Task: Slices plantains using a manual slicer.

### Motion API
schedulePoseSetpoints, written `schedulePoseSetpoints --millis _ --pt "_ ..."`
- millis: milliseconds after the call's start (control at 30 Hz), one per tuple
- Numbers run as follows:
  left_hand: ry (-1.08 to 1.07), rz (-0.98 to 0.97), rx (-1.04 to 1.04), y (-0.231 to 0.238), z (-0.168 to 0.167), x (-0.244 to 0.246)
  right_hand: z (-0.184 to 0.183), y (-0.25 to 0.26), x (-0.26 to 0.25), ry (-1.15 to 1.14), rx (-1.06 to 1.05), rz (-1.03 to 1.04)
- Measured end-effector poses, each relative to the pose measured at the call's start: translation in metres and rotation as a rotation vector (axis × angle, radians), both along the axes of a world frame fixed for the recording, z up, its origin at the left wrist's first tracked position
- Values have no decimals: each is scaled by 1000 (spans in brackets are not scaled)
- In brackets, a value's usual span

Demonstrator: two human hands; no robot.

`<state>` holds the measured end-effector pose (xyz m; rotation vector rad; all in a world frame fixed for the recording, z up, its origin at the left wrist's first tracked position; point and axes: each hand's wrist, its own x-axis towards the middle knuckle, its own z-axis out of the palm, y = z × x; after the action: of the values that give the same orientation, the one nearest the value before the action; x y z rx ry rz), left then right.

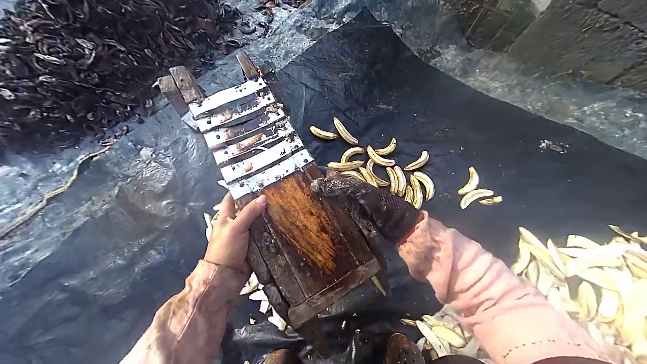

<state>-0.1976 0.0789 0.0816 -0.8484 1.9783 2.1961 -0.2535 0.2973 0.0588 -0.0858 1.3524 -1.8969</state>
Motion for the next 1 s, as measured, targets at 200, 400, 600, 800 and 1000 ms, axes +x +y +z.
schedulePoseSetpoints --millis 200,400,600,800,1000 --pt "-103 -8 -163 32 -50 -67 -72 37 -76 174 -86 60" --pt "-190 6 -759 50 -80 -60 -153 107 -103 30 547 -429" --pt "-201 56 -860 50 -82 -62 -232 140 -86 423 1425 -397" --pt "-183 125 -886 54 -80 -62 -280 75 -85 385 1576 -5" --pt "-200 81 -808 56 -73 -65 -240 98 -100 210 1213 -239"
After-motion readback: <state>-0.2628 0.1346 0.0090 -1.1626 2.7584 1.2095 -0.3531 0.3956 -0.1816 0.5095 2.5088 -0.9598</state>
